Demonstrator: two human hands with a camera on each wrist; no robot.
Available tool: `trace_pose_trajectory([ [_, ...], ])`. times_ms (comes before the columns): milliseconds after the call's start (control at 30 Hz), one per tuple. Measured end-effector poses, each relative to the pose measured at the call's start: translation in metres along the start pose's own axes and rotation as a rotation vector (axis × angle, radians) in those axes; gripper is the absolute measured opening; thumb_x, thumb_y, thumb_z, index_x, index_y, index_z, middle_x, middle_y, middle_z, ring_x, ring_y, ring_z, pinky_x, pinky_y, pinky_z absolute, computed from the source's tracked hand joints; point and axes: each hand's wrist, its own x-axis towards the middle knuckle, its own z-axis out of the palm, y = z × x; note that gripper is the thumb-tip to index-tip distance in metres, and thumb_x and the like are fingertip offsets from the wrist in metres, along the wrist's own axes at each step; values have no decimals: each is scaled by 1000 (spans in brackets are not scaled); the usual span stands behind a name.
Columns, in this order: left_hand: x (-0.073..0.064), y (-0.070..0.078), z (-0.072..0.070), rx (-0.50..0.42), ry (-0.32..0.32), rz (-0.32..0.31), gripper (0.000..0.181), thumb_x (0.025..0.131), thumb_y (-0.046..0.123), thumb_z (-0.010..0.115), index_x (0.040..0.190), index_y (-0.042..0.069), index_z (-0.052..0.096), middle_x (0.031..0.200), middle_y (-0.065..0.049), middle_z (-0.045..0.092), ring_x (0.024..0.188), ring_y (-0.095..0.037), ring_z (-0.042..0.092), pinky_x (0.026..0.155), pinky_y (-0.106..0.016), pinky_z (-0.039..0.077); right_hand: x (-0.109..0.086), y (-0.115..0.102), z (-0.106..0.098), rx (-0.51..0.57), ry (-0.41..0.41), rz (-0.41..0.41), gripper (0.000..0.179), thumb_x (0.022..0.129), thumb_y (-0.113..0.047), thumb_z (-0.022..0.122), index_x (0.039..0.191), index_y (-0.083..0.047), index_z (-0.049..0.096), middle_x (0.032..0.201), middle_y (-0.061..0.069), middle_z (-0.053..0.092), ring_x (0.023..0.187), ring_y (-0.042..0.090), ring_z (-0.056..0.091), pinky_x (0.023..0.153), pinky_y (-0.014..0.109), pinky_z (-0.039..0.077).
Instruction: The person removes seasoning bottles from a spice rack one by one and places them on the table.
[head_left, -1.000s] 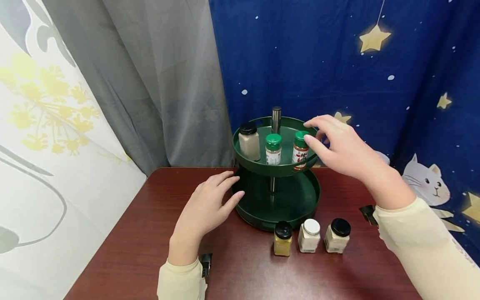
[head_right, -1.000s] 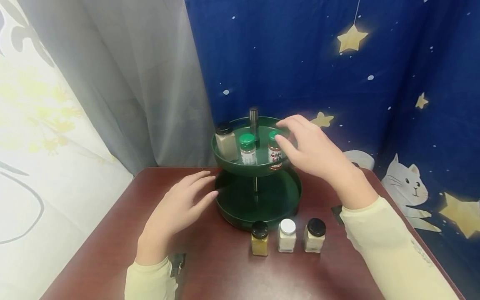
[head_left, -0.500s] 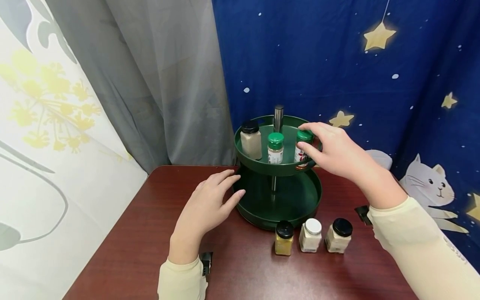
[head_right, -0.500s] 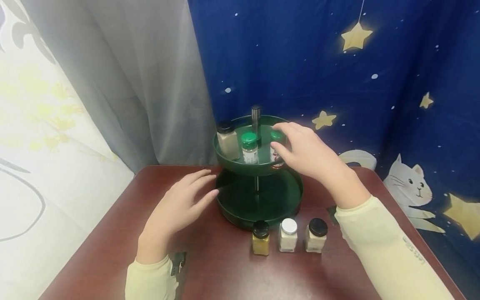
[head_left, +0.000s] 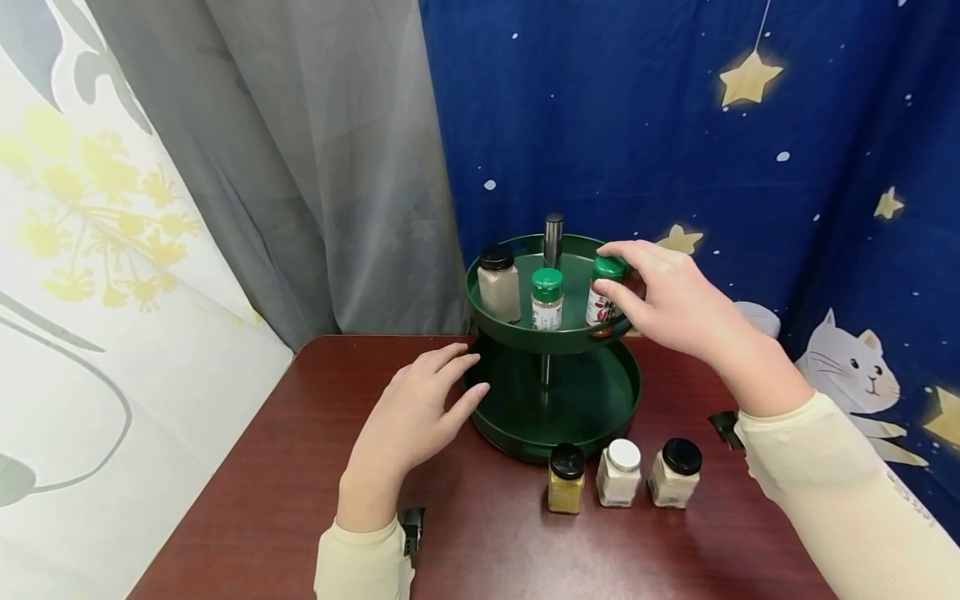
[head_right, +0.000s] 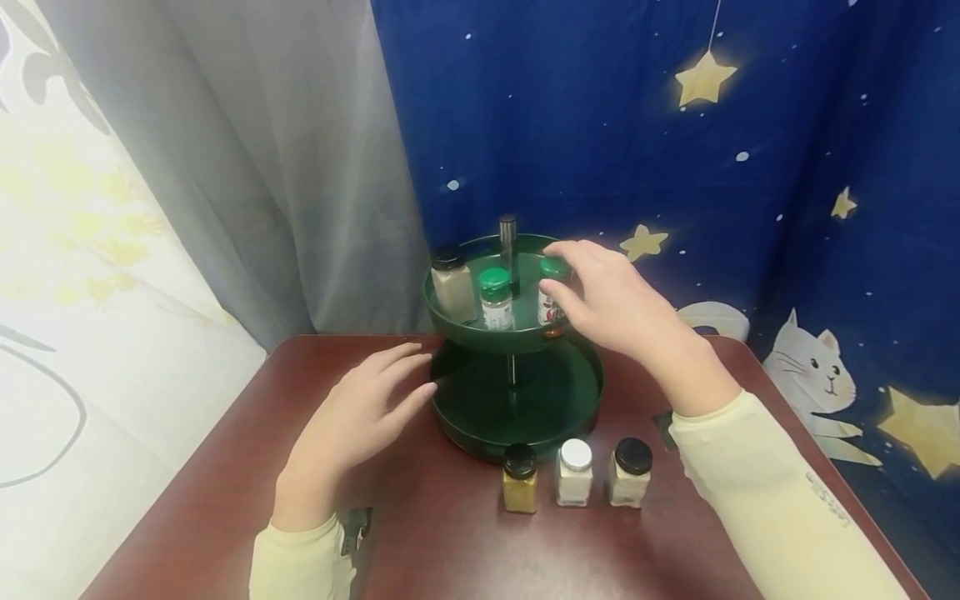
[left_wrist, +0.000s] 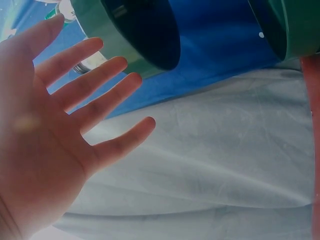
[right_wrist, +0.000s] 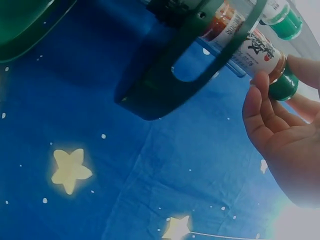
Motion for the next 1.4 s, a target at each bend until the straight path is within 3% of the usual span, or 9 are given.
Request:
trace_pose_trajectory([
  [333, -1, 1, 0, 8, 17, 14, 46, 103, 41, 69, 140, 14, 70, 152, -10, 63, 139, -33, 62, 113, -60, 52, -3, -16, -15, 0, 159, -48, 42, 99, -16, 76, 139, -6, 66, 109, 10, 74, 86, 21, 67, 75, 36, 53],
  [533, -1, 0, 1, 12, 18, 15, 45, 103, 41, 69, 140, 14, 71, 152, -11, 63, 139, -33, 62, 112, -60, 52, -8, -33, -16, 64, 214, -150, 42, 95, -11, 80, 136, -7, 70, 106, 6, 74, 82, 11, 66, 74, 16, 47],
  [833, -1, -1, 1, 19, 13, 13, 46, 103, 41, 69, 140, 15, 70, 152, -10, 63, 139, -33, 62, 112, -60, 52, -22, -59, 0, 157, 141, -241, 43, 93, -10, 82, 135, -8, 70, 111, 0, 73, 82, 2, 59, 66, 12, 46],
  [1133, 7, -9, 2, 22, 13, 29, 46, 103, 42, 69, 140, 14, 70, 152, -11, 63, 139, -33, 62, 111, -60, 53, -31, -76, 22, 278, 68, -256, 46, 92, -11, 83, 136, -13, 69, 121, -2, 74, 84, 0, 63, 74, 17, 55],
  [1400, 15, -18, 4, 22, 16, 43, 46, 103, 41, 70, 140, 14, 71, 151, -11, 64, 138, -32, 63, 112, -59, 53, -32, -81, 46, 340, 51, -282, 43, 92, -10, 82, 133, -12, 70, 116, -3, 74, 83, 0, 65, 75, 18, 56],
])
